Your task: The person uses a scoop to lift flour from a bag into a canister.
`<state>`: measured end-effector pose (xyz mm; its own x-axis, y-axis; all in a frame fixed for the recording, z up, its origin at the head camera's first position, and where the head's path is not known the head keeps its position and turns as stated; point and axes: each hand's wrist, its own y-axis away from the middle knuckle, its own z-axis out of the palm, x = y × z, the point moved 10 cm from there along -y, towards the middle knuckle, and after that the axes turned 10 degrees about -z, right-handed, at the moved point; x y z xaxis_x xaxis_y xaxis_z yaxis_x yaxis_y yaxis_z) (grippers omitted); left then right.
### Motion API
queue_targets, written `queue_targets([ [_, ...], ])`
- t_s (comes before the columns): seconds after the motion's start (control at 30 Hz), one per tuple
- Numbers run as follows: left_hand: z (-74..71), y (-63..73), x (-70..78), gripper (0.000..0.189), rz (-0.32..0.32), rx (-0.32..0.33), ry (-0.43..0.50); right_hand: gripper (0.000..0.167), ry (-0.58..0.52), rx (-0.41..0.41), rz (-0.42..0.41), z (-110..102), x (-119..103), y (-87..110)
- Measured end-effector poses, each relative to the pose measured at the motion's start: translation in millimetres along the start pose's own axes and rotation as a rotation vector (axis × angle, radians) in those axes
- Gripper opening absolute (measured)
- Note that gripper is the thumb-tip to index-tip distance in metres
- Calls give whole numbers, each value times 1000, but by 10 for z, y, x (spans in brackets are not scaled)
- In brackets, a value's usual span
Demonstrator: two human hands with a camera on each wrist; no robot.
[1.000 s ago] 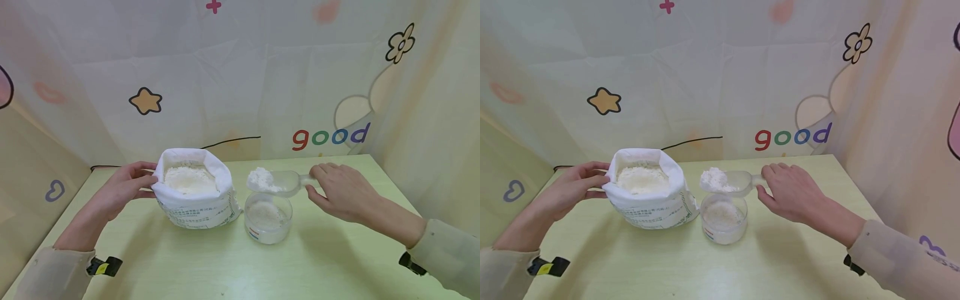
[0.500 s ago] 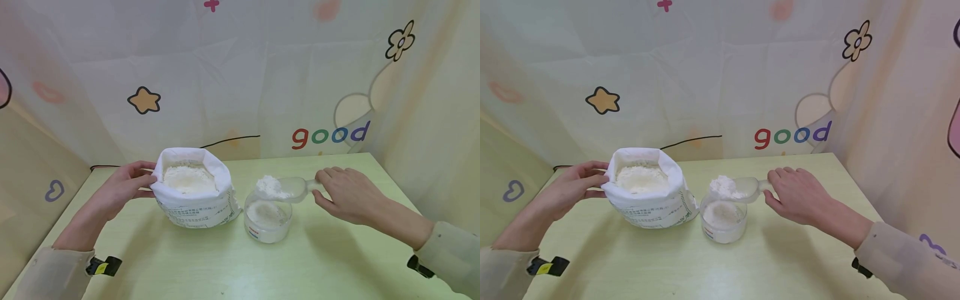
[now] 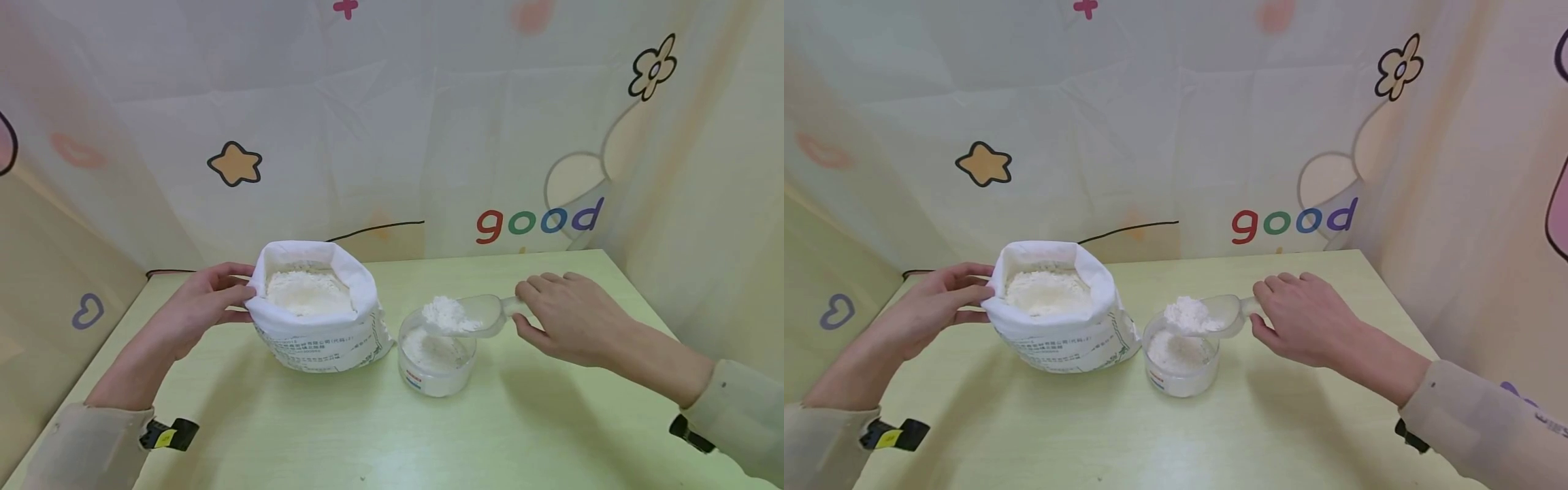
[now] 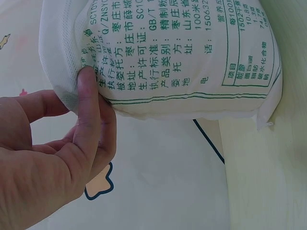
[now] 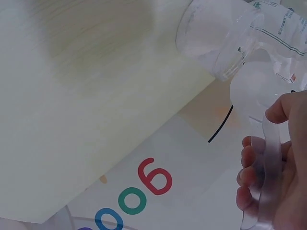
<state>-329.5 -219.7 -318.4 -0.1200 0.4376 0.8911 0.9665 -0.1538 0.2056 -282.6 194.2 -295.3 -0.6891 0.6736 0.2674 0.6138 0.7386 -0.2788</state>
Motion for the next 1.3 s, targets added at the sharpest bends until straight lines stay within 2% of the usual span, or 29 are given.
queue_targets([
  [0.37,10,-3,4,51,12,-7,10,21,41,-87,-19,-3,-55,-43],
  [1.0,-3,-4,4,50,15,-1,14,21,46,-126,-4,-11,-68,-54],
  [1.3,4,-12,1,51,8,-3,12,21,43,-118,-1,-23,-51,-40],
])
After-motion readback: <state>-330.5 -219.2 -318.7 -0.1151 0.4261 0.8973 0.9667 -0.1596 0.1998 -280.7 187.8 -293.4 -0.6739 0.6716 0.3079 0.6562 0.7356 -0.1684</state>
